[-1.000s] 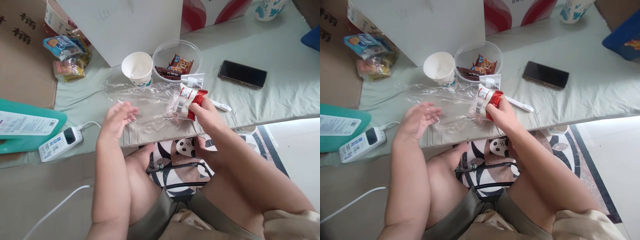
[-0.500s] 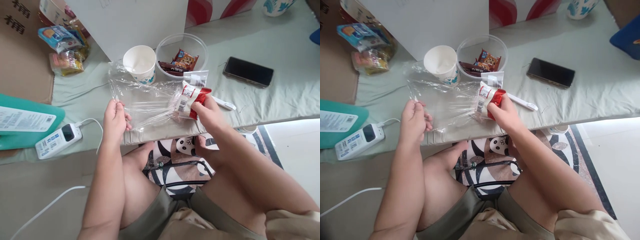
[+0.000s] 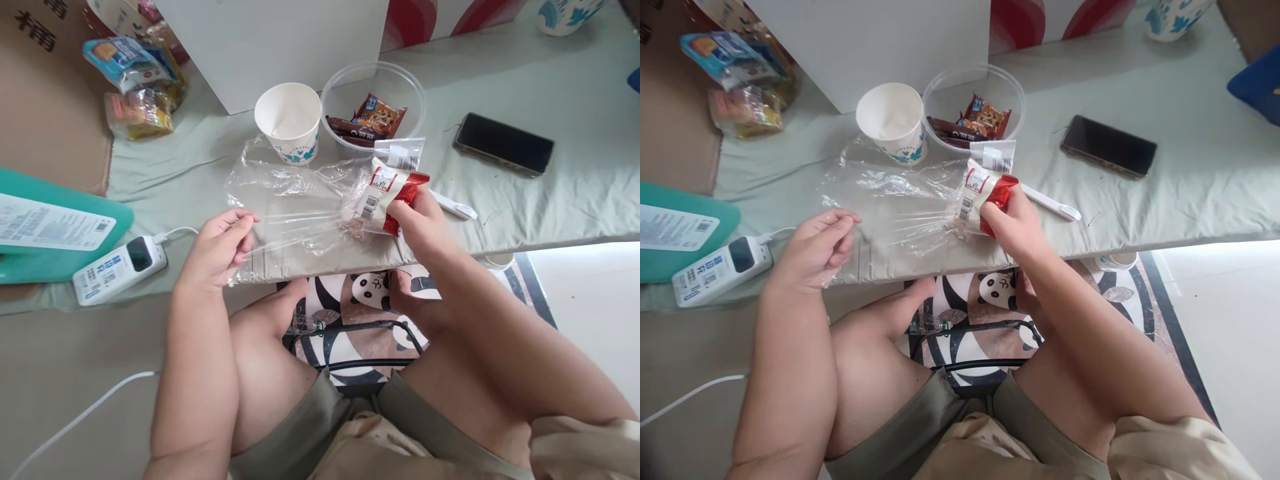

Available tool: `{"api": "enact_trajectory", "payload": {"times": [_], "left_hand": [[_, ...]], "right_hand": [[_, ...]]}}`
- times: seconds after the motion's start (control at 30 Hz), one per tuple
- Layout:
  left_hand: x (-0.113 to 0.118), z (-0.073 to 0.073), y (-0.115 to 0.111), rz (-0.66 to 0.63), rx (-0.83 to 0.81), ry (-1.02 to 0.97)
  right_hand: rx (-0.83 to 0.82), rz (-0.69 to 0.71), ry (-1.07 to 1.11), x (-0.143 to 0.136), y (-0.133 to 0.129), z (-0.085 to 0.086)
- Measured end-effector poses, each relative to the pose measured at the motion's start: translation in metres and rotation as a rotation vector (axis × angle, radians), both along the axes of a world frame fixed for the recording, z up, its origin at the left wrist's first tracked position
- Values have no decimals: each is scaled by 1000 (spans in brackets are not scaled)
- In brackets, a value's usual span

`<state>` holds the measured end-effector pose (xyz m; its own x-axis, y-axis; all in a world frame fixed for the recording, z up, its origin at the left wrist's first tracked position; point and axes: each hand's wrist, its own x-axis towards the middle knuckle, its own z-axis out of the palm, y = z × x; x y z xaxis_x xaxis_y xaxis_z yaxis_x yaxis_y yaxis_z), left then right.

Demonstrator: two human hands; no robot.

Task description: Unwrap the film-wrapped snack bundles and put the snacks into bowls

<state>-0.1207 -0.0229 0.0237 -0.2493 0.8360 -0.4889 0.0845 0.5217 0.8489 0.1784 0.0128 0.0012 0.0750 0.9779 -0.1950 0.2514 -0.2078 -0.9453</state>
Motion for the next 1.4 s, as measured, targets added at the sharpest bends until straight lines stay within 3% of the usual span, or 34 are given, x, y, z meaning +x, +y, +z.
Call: {"api": "enact_trajectory", "payload": {"times": [0.1, 0.23, 0.4, 0.5, 0.6, 0.73, 0.87, 0.97, 1.03, 1.1, 1.17, 1.23, 1.3, 1.4], "left_hand": [[-9, -3, 4, 42, 49, 58], [-13, -7, 16, 128, 170, -126], [11, 5, 28, 106, 127, -239], [23, 19, 29, 90, 185, -458], [23, 23, 27, 32, 256, -597], [19, 15, 27, 21, 320, -561], [19, 8, 29, 14, 261, -465], [17, 6, 33, -1, 242, -483], [14, 5, 35, 4, 206, -490], [12, 3, 37, 20, 169, -489], [10, 1, 37, 13, 127, -510], [13, -1, 34, -76, 58, -587], [23, -4, 28, -273, 8, -707], [47, -2, 13, -716, -1, -876]], "right_hand": [[32, 74, 18, 0, 1, 0], [46, 97, 36, -1, 2, 0], [8, 16, 83, 4, 2, 5], [134, -75, 182, 14, 4, 11], [255, -207, 185, 24, 10, 21], [349, -196, 68, 26, 38, 39], [463, -79, -236, 17, 91, 65], [322, 88, -507, 7, 126, 84], [161, 146, -601, 2, 134, 92], [153, 115, -610, -2, 123, 92], [296, 62, -551, -2, 97, 83], [423, 31, -452, -1, 64, 67], [436, 102, -320, -1, 34, 51], [392, 352, -61, -9, 9, 41]]}}
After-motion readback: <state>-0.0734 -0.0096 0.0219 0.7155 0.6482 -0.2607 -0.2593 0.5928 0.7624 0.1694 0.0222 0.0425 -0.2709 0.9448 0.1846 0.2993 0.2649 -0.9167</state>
